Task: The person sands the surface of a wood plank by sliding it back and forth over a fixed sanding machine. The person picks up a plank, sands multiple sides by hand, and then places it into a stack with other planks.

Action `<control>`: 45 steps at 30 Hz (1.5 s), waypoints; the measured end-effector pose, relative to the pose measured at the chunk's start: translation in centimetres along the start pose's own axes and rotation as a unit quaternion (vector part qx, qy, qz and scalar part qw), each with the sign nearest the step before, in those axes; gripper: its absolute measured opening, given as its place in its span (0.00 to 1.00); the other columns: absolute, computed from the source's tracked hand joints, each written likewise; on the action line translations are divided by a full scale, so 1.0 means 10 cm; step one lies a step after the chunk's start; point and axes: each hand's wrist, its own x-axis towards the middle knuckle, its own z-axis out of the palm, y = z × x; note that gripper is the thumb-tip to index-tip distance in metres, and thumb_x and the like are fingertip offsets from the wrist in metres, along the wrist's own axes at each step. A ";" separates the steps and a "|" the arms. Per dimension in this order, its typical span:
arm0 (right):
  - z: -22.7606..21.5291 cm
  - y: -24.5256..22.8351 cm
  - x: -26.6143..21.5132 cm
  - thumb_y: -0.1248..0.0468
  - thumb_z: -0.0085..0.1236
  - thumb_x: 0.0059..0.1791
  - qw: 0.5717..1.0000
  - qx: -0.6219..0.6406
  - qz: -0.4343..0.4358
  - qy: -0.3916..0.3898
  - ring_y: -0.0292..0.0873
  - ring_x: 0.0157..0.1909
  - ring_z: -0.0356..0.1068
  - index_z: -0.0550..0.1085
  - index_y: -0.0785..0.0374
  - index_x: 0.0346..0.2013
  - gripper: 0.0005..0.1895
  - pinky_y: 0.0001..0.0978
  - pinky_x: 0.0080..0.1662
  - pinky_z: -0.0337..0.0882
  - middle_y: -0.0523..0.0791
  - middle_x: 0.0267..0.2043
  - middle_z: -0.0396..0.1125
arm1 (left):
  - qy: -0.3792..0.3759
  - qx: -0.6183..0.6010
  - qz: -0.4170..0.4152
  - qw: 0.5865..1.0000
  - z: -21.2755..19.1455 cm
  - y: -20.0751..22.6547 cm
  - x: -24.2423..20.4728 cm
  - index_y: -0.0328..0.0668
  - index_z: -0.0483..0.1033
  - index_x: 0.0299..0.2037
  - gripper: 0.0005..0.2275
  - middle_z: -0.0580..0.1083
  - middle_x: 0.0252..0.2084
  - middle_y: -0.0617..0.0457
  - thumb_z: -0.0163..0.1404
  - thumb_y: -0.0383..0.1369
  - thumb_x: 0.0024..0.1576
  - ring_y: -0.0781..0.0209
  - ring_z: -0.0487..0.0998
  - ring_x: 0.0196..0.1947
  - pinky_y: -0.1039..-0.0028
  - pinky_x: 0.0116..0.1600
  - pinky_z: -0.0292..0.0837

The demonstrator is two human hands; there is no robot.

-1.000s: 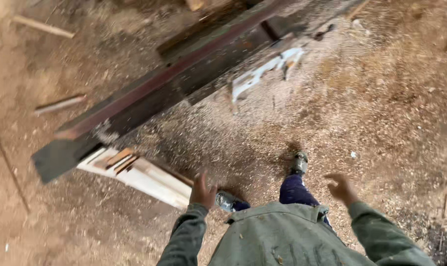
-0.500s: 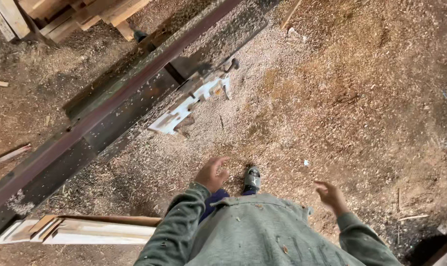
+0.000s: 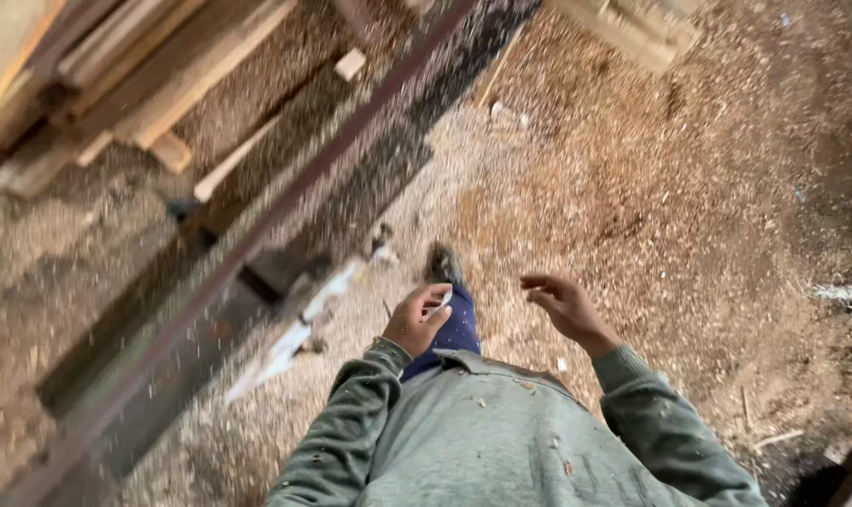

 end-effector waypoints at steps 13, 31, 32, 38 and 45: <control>-1.59 -1.12 2.04 0.62 0.51 0.53 0.997 -0.030 0.000 0.077 0.48 0.58 0.73 0.74 0.57 0.57 0.18 0.40 0.55 0.78 0.50 0.59 0.70 | 0.038 0.010 -0.032 0.999 -1.26 1.05 2.48 0.41 0.71 0.61 0.21 0.72 0.61 0.41 0.46 0.40 0.59 0.50 0.78 0.54 0.63 0.52 0.79; -4.16 -2.19 5.81 0.39 0.61 0.48 0.812 -0.516 -0.273 0.004 0.50 0.54 0.63 0.65 0.52 0.74 0.43 0.47 0.57 0.66 0.50 0.53 0.68 | 0.219 -0.079 -0.186 0.955 -0.44 1.75 4.91 0.42 0.70 0.63 0.19 0.76 0.58 0.45 0.47 0.39 0.63 0.55 0.79 0.54 0.64 0.57 0.79; -4.09 -2.23 5.88 0.34 0.61 0.43 0.772 -0.563 -0.295 0.000 0.49 0.53 0.63 0.67 0.53 0.69 0.45 0.46 0.55 0.65 0.49 0.54 0.67 | 0.197 -0.055 -0.181 0.962 -0.38 1.83 5.02 0.43 0.69 0.63 0.20 0.76 0.58 0.44 0.48 0.39 0.62 0.54 0.79 0.53 0.63 0.56 0.79; -3.77 -2.37 6.09 0.28 0.59 0.42 0.713 -0.654 -0.250 -0.030 0.45 0.51 0.61 0.73 0.59 0.46 0.39 0.40 0.54 0.61 0.44 0.45 0.66 | 0.178 -0.019 -0.207 0.962 -0.21 2.09 5.35 0.45 0.68 0.64 0.21 0.74 0.58 0.43 0.47 0.41 0.61 0.51 0.79 0.53 0.60 0.55 0.79; -3.99 -2.36 6.13 0.44 0.67 0.44 0.874 -0.432 -0.216 -0.057 0.45 0.47 0.65 0.76 0.57 0.35 0.21 0.39 0.52 0.68 0.42 0.38 0.69 | 0.209 -0.022 -0.216 0.953 -0.14 2.15 5.38 0.44 0.68 0.64 0.20 0.76 0.59 0.43 0.48 0.40 0.62 0.51 0.78 0.56 0.60 0.61 0.75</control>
